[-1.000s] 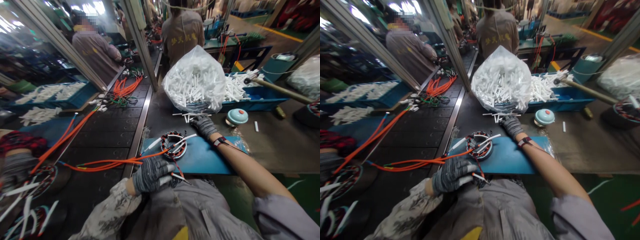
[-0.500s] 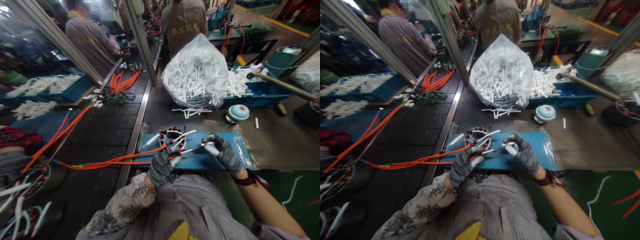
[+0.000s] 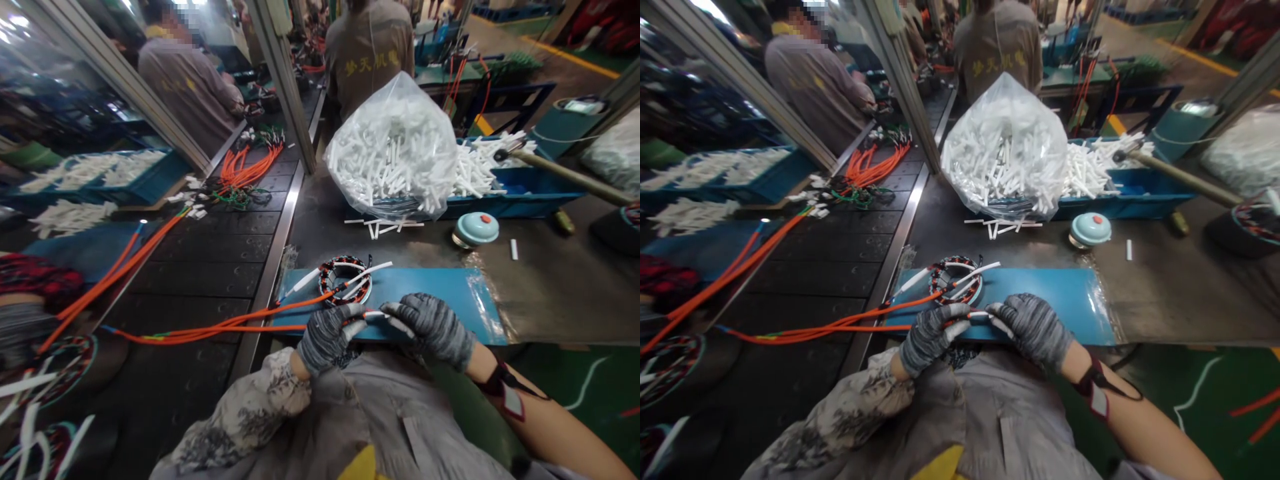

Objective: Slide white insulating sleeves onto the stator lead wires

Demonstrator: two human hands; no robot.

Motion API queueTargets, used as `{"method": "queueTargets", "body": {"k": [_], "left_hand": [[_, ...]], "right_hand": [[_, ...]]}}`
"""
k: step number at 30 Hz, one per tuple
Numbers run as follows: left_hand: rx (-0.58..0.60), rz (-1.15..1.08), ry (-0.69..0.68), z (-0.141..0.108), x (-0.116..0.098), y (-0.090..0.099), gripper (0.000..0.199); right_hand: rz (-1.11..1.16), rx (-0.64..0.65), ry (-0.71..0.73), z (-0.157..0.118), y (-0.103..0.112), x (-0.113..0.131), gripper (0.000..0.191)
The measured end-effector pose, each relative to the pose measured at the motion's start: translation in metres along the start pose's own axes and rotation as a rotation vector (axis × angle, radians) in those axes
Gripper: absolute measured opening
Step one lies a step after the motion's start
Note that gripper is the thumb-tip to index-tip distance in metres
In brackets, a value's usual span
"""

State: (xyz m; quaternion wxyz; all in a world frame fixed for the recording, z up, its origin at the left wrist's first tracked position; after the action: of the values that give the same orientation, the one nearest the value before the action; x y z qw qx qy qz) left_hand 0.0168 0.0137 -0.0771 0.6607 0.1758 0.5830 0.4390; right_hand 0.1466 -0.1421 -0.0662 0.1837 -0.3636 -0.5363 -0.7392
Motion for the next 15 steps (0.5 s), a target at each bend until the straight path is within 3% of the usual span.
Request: {"method": "queueTargets", "body": {"k": [4,6,12,13,15], "left_hand": [[-0.007,0.091,-0.157,-0.001,0.0,-0.002,0.022],[-0.019,0.146,-0.232,-0.001,-0.001,-0.003,0.024],[0.098,0.543,-0.488,0.009,-0.015,0.01,0.029],[0.114,0.603,-0.536,0.013,-0.016,0.016,0.032],[0.151,0.67,-0.57,0.026,-0.013,0.029,0.049]], "right_hand": [[0.567,0.194,-0.316,-0.002,-0.031,-0.011,0.053],[0.775,0.214,-0.42,0.0,-0.043,-0.011,0.056],[0.892,0.116,-0.489,0.008,-0.043,-0.007,0.059],[0.893,0.058,-0.504,0.006,-0.037,-0.012,0.062],[0.87,-0.177,-0.51,-0.002,-0.019,-0.029,0.066]]}}
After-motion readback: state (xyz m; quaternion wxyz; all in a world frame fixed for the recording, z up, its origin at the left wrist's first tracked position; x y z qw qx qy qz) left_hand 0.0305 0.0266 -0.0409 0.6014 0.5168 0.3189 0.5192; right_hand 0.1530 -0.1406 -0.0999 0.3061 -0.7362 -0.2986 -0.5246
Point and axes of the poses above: each hand's wrist, its own z-axis towards the middle knuckle, its own y-axis out of the back of the hand, x = y × z, the point moved 5 cm from there along z, towards the middle knuckle, and after that the axes turned 9 degrees about z, right-handed, at the moved point
